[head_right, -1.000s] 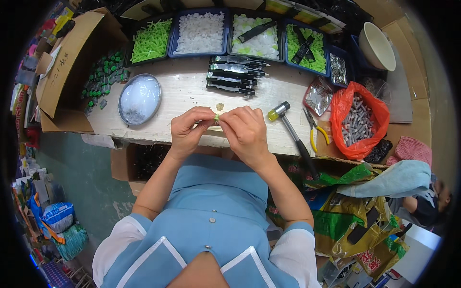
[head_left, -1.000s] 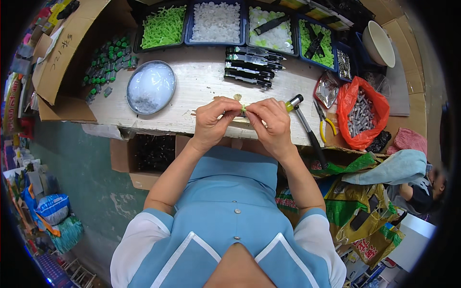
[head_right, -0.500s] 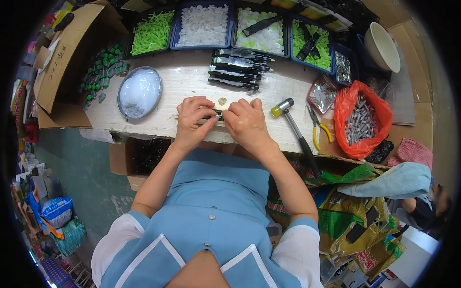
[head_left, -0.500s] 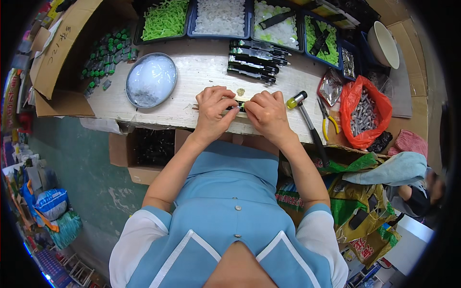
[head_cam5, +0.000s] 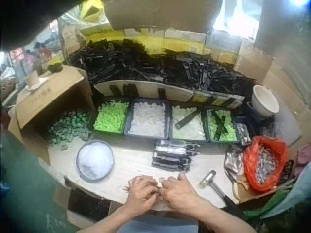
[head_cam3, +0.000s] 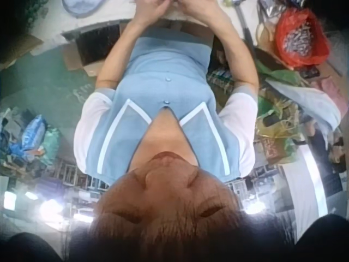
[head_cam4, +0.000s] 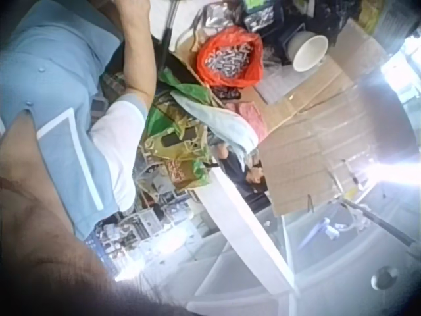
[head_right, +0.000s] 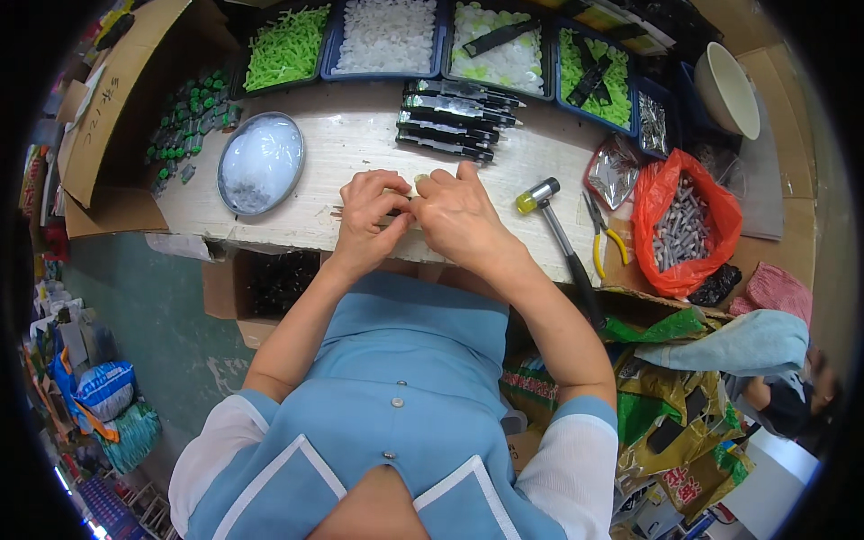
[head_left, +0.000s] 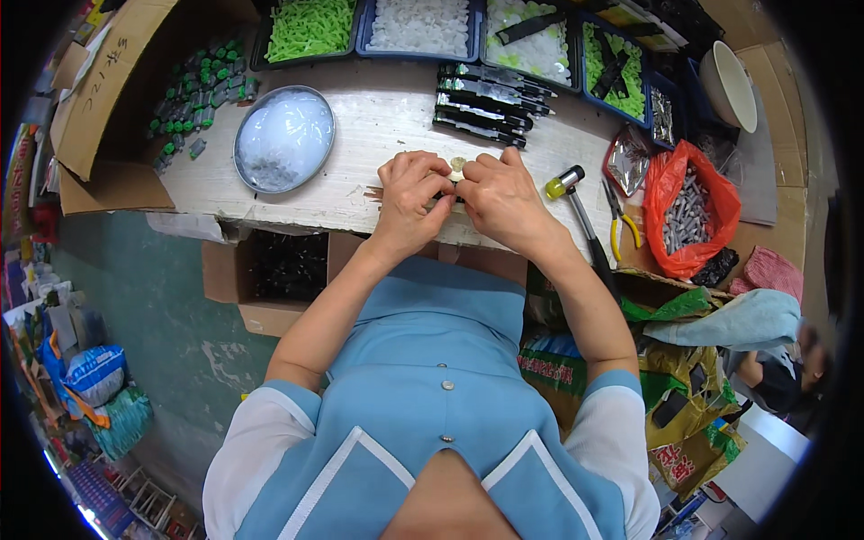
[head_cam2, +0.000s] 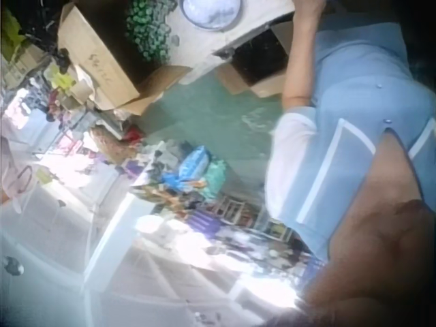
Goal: Assembling small plastic toy components at a factory workbench using a mallet.
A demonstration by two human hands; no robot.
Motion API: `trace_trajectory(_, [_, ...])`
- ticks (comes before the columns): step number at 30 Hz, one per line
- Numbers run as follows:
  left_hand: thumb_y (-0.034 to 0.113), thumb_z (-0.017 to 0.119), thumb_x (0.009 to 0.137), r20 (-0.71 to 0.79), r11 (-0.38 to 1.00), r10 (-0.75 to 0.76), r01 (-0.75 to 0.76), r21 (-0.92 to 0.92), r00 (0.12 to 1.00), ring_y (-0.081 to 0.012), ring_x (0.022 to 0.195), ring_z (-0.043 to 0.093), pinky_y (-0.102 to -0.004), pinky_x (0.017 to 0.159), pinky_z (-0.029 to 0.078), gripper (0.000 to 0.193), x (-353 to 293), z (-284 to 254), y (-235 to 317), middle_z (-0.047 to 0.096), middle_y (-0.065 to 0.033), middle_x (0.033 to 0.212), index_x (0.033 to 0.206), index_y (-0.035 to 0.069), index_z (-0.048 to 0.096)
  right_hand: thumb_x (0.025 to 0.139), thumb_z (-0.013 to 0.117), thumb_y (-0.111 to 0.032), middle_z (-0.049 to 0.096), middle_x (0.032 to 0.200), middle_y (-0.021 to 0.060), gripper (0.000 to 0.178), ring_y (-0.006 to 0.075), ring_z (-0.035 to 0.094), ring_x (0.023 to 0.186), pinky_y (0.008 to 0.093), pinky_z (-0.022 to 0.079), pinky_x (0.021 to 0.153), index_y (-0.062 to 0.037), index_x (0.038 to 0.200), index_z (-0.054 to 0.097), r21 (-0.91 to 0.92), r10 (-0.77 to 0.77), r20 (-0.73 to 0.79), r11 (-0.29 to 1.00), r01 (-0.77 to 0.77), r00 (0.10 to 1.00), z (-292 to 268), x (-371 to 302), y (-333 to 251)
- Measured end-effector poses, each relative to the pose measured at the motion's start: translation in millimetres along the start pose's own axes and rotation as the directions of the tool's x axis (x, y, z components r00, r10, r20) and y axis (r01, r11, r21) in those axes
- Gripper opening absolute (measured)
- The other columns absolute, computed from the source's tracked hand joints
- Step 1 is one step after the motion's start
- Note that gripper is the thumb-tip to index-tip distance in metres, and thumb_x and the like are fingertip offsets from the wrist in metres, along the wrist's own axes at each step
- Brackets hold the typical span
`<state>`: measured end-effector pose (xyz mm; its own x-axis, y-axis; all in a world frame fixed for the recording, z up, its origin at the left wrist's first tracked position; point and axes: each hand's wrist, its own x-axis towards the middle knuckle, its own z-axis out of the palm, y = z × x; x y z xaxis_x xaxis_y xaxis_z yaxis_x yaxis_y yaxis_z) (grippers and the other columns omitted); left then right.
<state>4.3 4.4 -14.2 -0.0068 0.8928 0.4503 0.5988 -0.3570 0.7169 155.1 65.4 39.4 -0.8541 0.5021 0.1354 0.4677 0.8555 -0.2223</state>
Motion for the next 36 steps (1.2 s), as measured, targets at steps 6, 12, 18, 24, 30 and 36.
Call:
trace_trajectory(6, [0.007,0.067,0.065,0.036,0.999,-0.033,0.032,0.036,0.999,-0.0211,0.101,0.047,-0.0352,0.087,0.029,0.014,0,-1,3,0.057,-0.0016,0.095,0.077,0.009,0.060,0.068,0.062,-0.009,0.056,0.072,0.0034,0.004,0.0204,0.054,0.079,0.0370,0.035,0.071,-0.0099,0.071,0.063,0.051,0.057,0.002,0.997,-0.057,0.998,3,-7,7])
trace_trajectory(12, [0.012,0.068,0.066,0.040,0.992,-0.103,0.099,0.078,0.994,-0.0209,0.099,0.045,-0.0355,0.087,0.027,0.018,5,0,9,0.056,-0.0004,0.093,0.083,0.010,0.062,0.073,0.065,-0.008,0.056,0.074,0.0050,0.007,0.0230,0.055,0.069,0.0332,0.037,0.063,-0.0064,0.079,0.061,0.125,0.198,-0.238,0.977,-0.172,0.951,-26,-44,36])
trace_trajectory(18, [0.012,0.068,0.066,0.084,0.989,-0.106,0.097,0.111,0.991,-0.0208,0.098,0.044,-0.0369,0.087,0.027,0.014,7,-1,8,0.055,0.0007,0.091,0.080,0.011,0.066,0.075,0.060,-0.003,0.060,0.081,0.0141,0.013,0.0292,0.059,0.075,0.0357,0.046,0.067,-0.0018,0.088,0.063,0.031,0.515,-0.465,0.822,-0.568,0.720,-95,-128,109])
trace_trajectory(24, [0.018,0.070,0.067,0.159,0.988,0.057,-0.078,0.133,0.986,-0.0233,0.098,0.045,-0.0416,0.084,0.028,0.013,14,-5,4,0.053,-0.0028,0.092,0.078,0.011,0.066,0.075,0.063,-0.017,0.062,0.093,0.0214,0.033,0.0358,0.059,0.090,0.0416,0.046,0.076,-0.0035,0.105,0.060,-0.187,0.927,-0.169,0.303,-0.934,0.335,-103,-250,232])
trace_trajectory(30, [0.022,0.070,0.069,-0.090,0.877,-0.024,0.064,0.476,0.996,-0.0258,0.089,0.054,-0.0378,0.076,0.039,0.016,99,-59,-56,0.061,-0.0087,0.087,0.081,0.012,0.069,0.076,0.067,-0.021,0.064,0.095,0.0206,0.047,0.0309,0.062,0.090,0.0380,0.047,0.077,-0.0011,0.117,0.053,0.036,0.947,-0.056,0.320,-0.947,0.318,-55,-278,266])
trace_trajectory(36, [0.016,0.065,0.068,-0.231,0.767,-0.194,0.294,0.570,0.953,-0.0330,0.091,0.055,-0.0441,0.078,0.045,0.020,176,-91,-141,0.061,-0.0142,0.094,0.086,0.009,0.069,0.079,0.061,-0.014,0.065,0.087,0.0192,0.038,0.0252,0.064,0.078,0.0345,0.048,0.070,-0.0039,0.114,0.055,0.172,0.952,-0.008,0.303,-0.937,0.306,-59,-244,250])
